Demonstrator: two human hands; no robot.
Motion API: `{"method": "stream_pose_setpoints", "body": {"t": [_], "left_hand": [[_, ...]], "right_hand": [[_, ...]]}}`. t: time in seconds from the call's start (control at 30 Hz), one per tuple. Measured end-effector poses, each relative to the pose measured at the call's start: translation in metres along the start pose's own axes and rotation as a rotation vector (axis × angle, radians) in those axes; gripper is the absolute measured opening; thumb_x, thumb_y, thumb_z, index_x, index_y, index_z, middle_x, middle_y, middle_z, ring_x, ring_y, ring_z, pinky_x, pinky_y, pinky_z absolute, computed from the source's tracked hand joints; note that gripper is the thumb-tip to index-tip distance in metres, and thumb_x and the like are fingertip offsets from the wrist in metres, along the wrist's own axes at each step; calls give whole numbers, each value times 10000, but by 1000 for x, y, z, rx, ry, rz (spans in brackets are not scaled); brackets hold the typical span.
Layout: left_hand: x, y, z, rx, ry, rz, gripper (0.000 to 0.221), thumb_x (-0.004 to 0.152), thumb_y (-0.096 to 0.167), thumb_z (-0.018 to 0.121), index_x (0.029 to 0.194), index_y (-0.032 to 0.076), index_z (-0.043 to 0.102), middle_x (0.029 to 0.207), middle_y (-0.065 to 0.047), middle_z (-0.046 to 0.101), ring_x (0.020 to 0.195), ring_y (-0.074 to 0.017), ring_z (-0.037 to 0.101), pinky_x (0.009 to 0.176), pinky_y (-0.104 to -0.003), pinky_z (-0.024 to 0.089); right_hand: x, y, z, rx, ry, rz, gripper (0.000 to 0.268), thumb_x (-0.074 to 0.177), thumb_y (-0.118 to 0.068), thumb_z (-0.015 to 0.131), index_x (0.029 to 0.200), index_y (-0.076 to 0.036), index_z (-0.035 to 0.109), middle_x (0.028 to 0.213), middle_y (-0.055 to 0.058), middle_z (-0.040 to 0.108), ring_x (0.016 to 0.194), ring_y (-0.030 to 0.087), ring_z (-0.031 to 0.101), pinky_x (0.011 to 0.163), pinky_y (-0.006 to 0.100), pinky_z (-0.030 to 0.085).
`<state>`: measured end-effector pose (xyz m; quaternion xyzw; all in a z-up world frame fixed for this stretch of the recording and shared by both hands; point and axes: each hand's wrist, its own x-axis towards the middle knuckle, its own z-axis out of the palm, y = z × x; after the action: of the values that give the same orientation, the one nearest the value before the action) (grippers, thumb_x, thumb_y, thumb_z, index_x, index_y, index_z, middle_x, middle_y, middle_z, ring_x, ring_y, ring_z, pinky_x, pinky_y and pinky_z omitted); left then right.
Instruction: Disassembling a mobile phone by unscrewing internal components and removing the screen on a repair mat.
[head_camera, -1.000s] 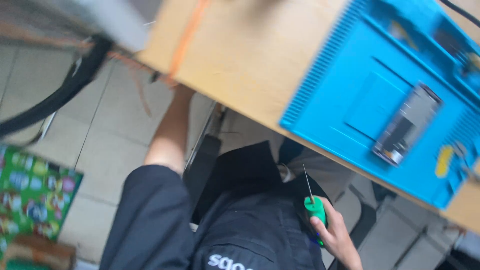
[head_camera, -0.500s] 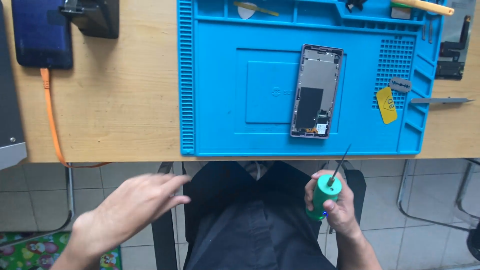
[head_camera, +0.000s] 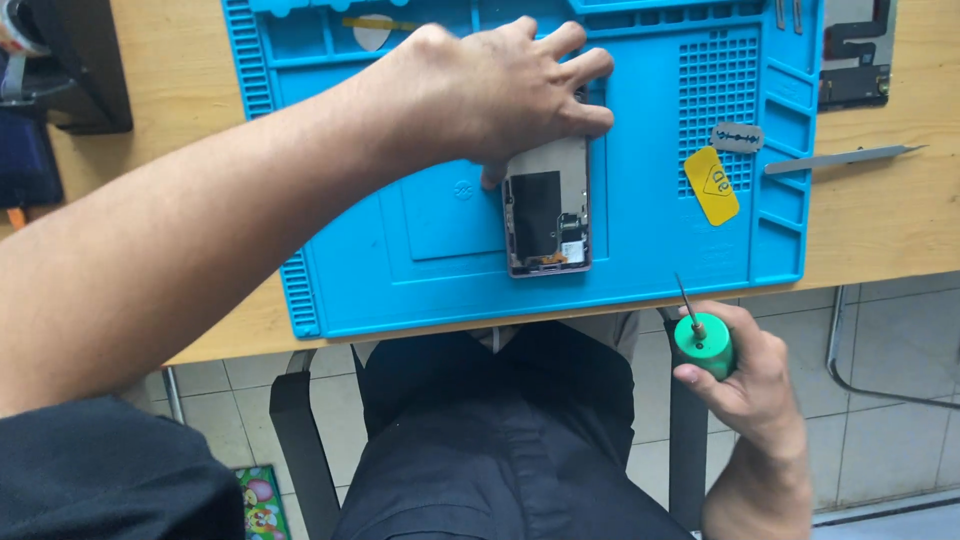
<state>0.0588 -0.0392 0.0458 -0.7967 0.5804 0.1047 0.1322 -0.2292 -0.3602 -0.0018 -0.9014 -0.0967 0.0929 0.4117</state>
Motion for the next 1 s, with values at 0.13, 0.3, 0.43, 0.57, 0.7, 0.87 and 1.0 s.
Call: {"method": "stream_pose_setpoints", "body": {"t": [0.13,0.3,0.43,0.57,0.7,0.87,1.0], "left_hand": [[-34,2,13,52,133,-117,1285,439,799,839,1493,183,438,1347,-143,506,1078,-263,564,683,-342,583],[-98,37,17,-440,179,-363,982,654,637,948,1299,90,448,1186,-165,442,895,-310,613,466,-424,611],[-112,74,46,-569,508,-584,907,803,716,895,1338,83,526,1152,-133,498,724,-279,676,417,-403,527],[-111,80,53,-486,556,-612,949,843,798,849,1388,85,537,1195,-109,519,821,-244,677,461,-362,514],[-114,77,56,-440,528,-581,1015,859,824,862,1444,79,497,1246,-114,518,906,-246,691,498,-341,546],[-114,79,55,-447,537,-567,1004,882,812,856,1461,77,492,1259,-122,513,939,-244,683,535,-330,570],[-115,78,55,-441,556,-559,1022,840,771,939,1465,94,497,1272,-122,503,967,-234,671,578,-325,580]], "right_hand": [[22,-3,-23,-360,-40,-53,739,751,-547,783,1298,-102,562,1071,106,731,757,272,714,683,382,596],[64,-29,-38,-754,-127,-136,662,820,-637,754,1247,-148,623,970,19,706,723,217,698,568,390,537],[76,-44,-34,-935,-272,-161,667,876,-699,658,1281,-175,576,831,-11,602,634,159,639,459,359,476],[74,-51,-33,-1054,-326,-174,671,893,-745,622,1280,-199,574,810,-31,559,622,130,618,472,329,472],[77,-51,-31,-1105,-365,-128,702,878,-777,577,1313,-227,562,853,-32,586,648,136,638,487,327,502],[80,-51,-34,-1137,-386,-132,727,875,-793,562,1342,-236,554,852,-41,582,643,132,639,478,325,508],[85,-50,-38,-1197,-371,-198,733,882,-818,550,1342,-248,577,858,-53,584,654,109,640,479,304,491]]}}
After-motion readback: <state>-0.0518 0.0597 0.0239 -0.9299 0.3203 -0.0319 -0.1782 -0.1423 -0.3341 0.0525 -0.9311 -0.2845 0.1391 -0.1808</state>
